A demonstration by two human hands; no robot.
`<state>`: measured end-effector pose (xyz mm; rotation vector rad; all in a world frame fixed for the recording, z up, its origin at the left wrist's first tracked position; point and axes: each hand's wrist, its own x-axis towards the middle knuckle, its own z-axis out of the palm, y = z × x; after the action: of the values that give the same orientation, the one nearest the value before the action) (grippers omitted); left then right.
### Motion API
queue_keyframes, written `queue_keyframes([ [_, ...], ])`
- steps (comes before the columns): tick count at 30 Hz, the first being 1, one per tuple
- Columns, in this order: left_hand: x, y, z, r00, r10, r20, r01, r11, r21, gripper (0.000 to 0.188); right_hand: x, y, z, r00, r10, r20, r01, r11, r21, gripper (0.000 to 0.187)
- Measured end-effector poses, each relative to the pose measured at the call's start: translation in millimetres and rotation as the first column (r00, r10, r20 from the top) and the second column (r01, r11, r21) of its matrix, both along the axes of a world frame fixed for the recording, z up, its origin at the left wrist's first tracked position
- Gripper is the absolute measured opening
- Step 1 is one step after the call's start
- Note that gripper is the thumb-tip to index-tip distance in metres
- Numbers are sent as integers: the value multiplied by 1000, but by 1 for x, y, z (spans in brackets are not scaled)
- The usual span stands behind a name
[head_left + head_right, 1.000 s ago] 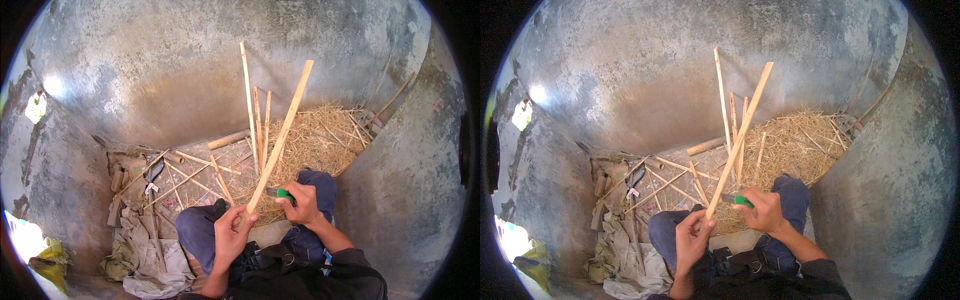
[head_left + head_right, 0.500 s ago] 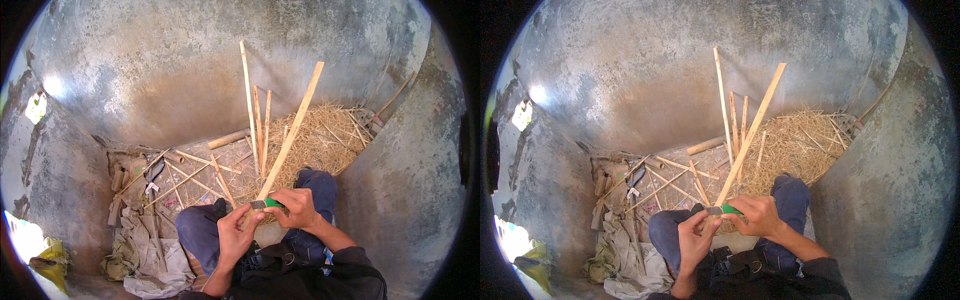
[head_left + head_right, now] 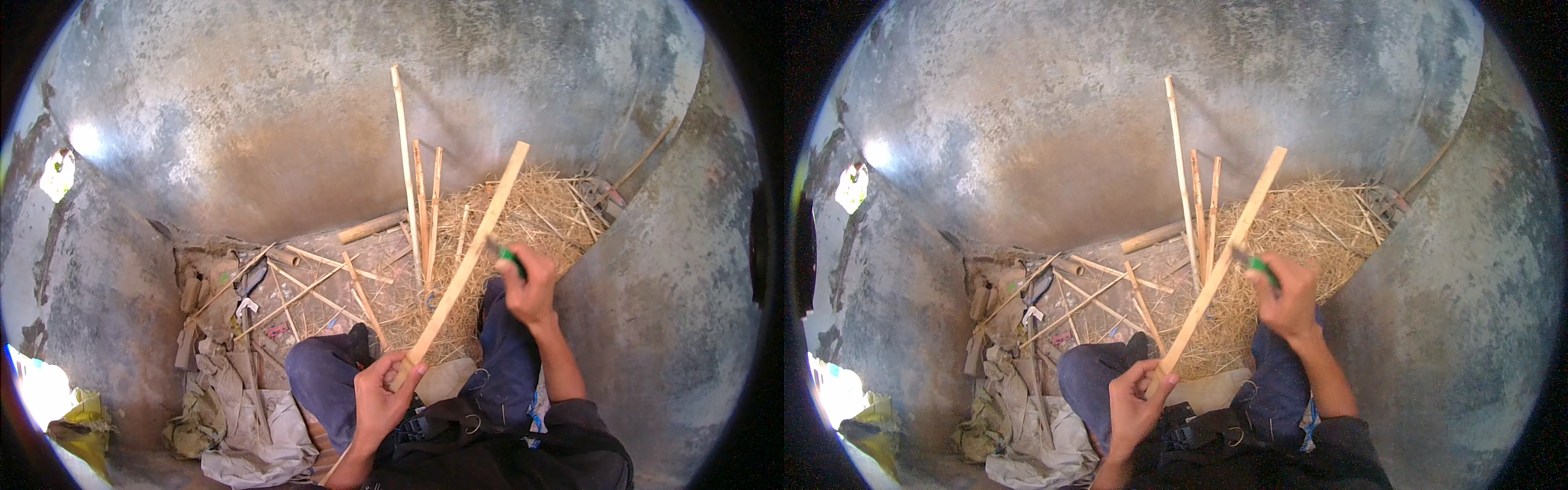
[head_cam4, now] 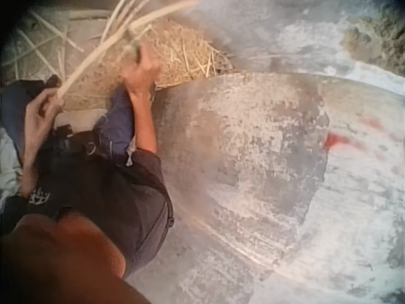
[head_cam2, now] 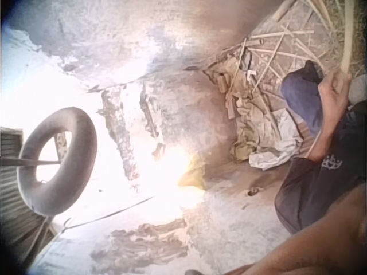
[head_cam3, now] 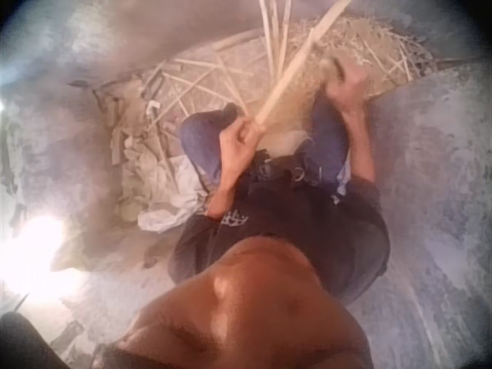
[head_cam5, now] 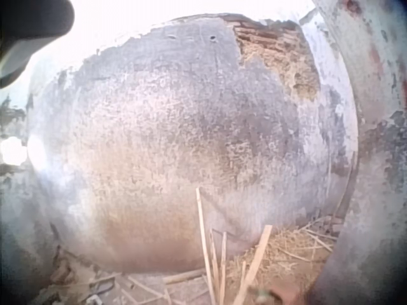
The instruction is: The person uses a utility knife to shave and shape a thin wooden stick by hand while sitting on the floor.
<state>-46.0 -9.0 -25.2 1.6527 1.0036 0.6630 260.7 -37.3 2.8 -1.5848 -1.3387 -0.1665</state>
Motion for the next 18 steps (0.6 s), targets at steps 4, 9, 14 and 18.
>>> queue_keyframes([
  [4,10,11,0,995,33,98,-35,999,11,30,-43,-5,-14,960,263,96,-258,964,-62,25],
  [9,18,12,13,992,27,120,-39,995,95,34,-67,-12,-18,927,365,92,-354,928,-112,27],
  [14,26,9,25,995,57,86,-73,979,189,33,-73,-11,-19,925,364,108,-352,929,-113,28],
  [18,27,9,23,990,73,122,-92,983,156,30,-73,-8,-18,928,352,125,-345,936,-69,28],
])
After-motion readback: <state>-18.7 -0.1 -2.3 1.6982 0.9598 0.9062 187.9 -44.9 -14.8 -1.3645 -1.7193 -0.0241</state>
